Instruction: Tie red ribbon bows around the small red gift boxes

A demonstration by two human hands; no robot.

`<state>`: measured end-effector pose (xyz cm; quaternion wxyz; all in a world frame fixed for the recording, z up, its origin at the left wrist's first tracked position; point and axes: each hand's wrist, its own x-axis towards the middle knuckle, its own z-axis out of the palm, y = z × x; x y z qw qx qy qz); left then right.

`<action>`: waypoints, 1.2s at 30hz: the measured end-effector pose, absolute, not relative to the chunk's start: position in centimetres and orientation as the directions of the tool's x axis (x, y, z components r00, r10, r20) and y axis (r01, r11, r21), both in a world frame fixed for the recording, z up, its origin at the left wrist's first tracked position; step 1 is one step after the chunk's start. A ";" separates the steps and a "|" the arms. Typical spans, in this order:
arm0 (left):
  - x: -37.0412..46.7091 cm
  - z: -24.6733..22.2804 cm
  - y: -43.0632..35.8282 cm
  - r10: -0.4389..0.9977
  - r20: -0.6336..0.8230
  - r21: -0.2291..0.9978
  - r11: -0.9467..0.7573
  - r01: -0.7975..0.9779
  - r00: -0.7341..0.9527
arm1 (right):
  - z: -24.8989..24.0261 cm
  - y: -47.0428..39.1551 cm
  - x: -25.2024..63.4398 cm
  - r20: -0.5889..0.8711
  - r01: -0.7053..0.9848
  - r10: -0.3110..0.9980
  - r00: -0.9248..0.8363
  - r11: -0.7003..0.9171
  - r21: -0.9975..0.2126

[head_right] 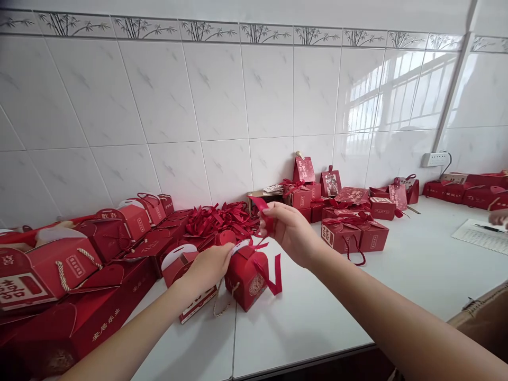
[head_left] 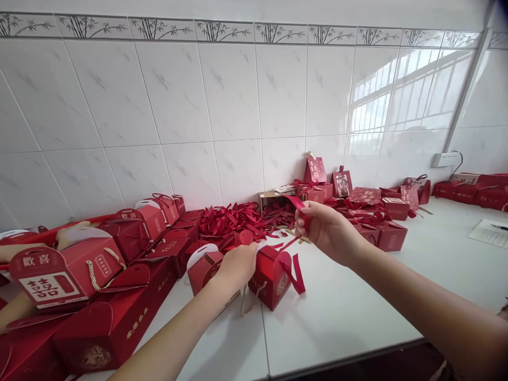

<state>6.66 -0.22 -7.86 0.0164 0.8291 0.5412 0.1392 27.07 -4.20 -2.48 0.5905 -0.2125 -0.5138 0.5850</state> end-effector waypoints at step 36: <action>5.8 -12.2 -9.2 0.964 0.196 0.817 -0.261 0.515 0.177 | -8.8 -5.4 23.8 -0.140 0.425 0.897 -0.420 0.058 -0.903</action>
